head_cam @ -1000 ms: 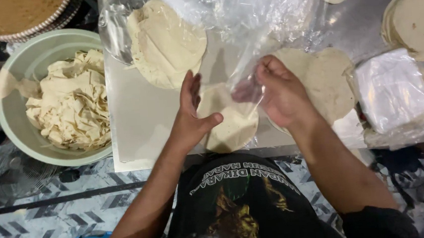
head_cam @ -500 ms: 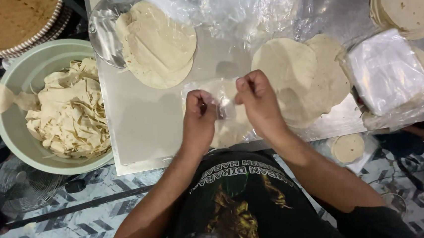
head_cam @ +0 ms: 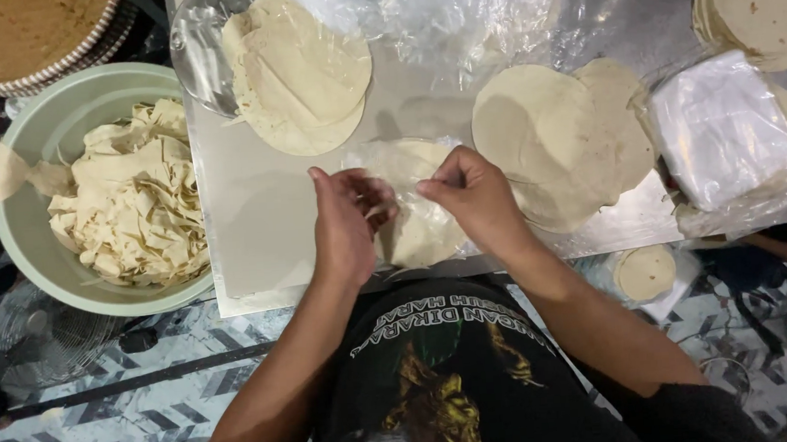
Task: The person peels individual thin circular dough sheets from stacks and places them into plastic bags by hand on a metal table.
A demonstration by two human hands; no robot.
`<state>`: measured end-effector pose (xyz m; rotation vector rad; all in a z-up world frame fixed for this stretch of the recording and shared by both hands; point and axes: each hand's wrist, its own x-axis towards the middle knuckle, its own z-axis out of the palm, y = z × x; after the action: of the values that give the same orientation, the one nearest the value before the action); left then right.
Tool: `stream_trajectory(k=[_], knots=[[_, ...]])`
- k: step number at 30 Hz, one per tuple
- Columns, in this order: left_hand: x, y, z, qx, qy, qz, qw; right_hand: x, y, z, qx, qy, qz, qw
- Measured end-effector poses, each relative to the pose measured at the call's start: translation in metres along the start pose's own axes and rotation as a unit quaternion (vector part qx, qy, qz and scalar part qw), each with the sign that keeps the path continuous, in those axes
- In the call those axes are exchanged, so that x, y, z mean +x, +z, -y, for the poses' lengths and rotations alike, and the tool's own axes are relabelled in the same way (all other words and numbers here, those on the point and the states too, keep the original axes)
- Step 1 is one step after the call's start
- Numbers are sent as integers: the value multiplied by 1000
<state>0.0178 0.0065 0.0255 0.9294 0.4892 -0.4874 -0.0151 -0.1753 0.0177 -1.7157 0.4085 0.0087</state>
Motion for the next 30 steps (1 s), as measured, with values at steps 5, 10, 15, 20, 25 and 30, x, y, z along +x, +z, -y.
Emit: stream_trajectory(k=[5,10,15,20,25,30], knots=[[15,-16,28,139,46,72,987,-3,-2,-12,98,30,84,991],[22,-26,24,55,-5,66,996,1,-25,-17,199,73,109,971],[23,-27,29,123,-151,150,969,-4,-24,-9,74,47,134,987],[28,-35,31,103,-52,113,987,-2,-31,0,107,89,137,981],[30,-63,24,205,-52,135,968,42,-59,-52,181,160,115,963],[30,-58,22,221,-30,56,973,61,-43,-34,220,194,78,953]])
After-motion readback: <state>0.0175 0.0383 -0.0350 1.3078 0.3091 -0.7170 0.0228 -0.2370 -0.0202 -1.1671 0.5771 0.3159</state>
